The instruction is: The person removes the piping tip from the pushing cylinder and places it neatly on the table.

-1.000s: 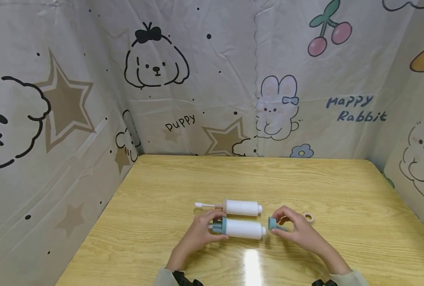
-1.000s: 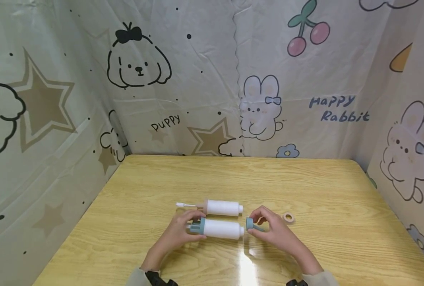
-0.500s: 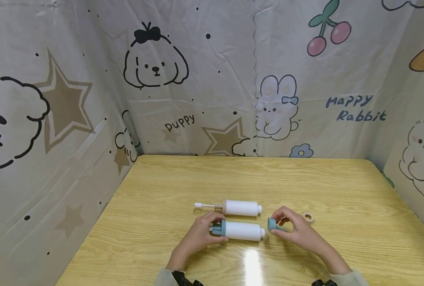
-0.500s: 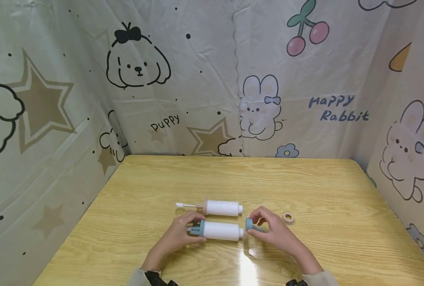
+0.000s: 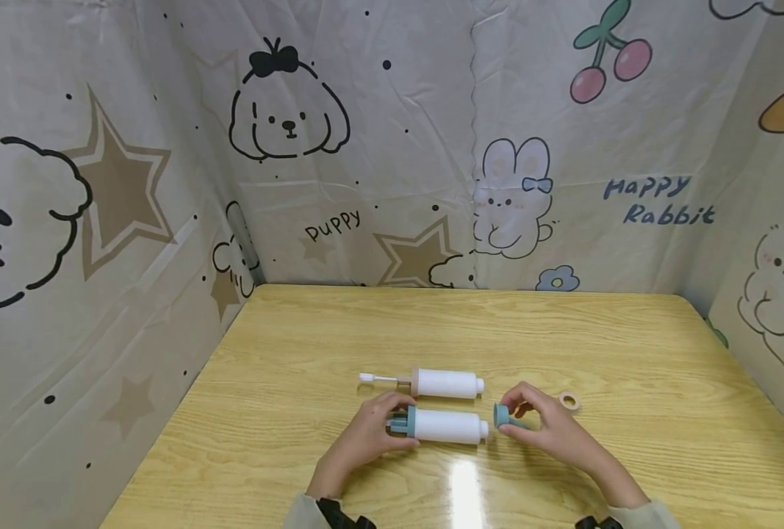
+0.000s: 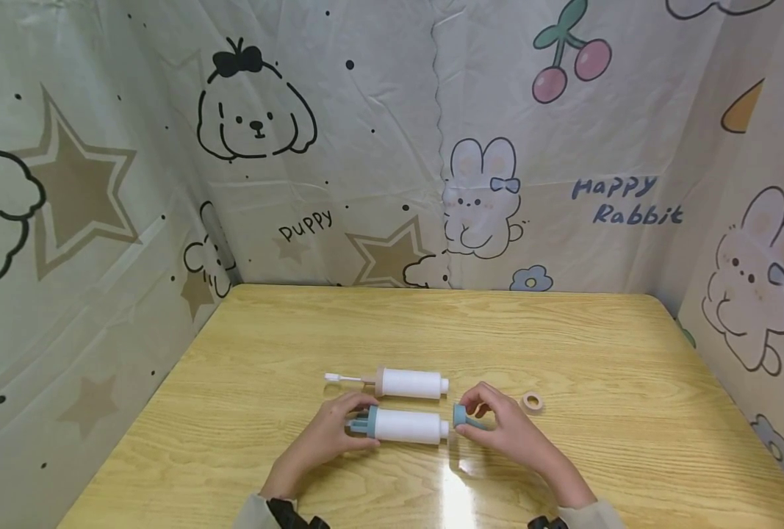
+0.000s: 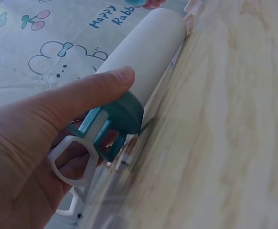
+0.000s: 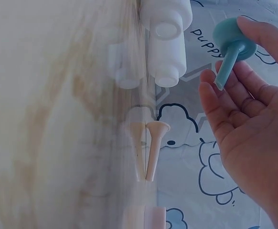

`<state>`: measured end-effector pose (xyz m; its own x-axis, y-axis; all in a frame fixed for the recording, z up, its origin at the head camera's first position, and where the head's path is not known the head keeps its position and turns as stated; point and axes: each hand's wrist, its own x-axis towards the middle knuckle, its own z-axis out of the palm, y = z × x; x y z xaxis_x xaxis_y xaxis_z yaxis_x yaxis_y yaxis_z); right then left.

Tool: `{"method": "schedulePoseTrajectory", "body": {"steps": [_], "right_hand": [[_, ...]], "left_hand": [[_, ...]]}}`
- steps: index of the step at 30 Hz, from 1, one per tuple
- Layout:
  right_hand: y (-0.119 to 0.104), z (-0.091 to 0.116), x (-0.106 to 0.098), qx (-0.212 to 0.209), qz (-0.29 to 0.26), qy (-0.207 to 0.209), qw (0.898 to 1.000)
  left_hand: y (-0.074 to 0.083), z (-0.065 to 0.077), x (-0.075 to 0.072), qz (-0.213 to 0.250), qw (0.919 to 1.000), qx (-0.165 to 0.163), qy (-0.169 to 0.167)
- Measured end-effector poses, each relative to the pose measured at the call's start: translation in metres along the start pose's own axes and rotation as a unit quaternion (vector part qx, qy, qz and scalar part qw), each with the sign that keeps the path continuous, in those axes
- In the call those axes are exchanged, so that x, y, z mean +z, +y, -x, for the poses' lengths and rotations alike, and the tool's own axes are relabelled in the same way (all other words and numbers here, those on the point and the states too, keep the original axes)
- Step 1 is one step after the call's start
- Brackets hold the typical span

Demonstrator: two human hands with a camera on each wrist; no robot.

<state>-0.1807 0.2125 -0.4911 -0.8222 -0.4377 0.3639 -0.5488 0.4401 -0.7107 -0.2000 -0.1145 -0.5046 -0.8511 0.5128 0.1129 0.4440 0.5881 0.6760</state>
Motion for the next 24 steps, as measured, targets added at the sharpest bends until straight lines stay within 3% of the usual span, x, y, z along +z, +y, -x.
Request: {"method": "schedulePoseTrajectory", "body": {"steps": [8,13,16,20,22,24], "right_hand": [[-0.002,-0.001,0.001,0.005,0.002,-0.001,1.0],[-0.003,-0.001,0.002,0.008,0.0,0.002,1.0],[-0.004,-0.002,0.003,0.009,0.003,0.008,1.0],[-0.007,-0.005,0.007,0.013,0.004,0.015,1.0],[-0.009,-0.007,0.009,0.018,-0.005,0.014,1.0],[-0.012,-0.009,0.012,0.016,-0.015,0.013,1.0]], "left_hand": [[0.003,0.003,-0.002,0.001,0.9999,0.009,0.01],[0.006,0.005,-0.002,0.01,0.9971,0.046,0.06],[0.007,0.003,0.001,0.01,0.9897,0.092,0.109],[0.009,-0.001,0.006,0.005,0.974,0.152,0.168],[0.012,-0.003,0.007,0.008,0.9682,0.169,0.184],[0.016,-0.004,0.009,0.015,0.9681,0.17,0.183]]}}
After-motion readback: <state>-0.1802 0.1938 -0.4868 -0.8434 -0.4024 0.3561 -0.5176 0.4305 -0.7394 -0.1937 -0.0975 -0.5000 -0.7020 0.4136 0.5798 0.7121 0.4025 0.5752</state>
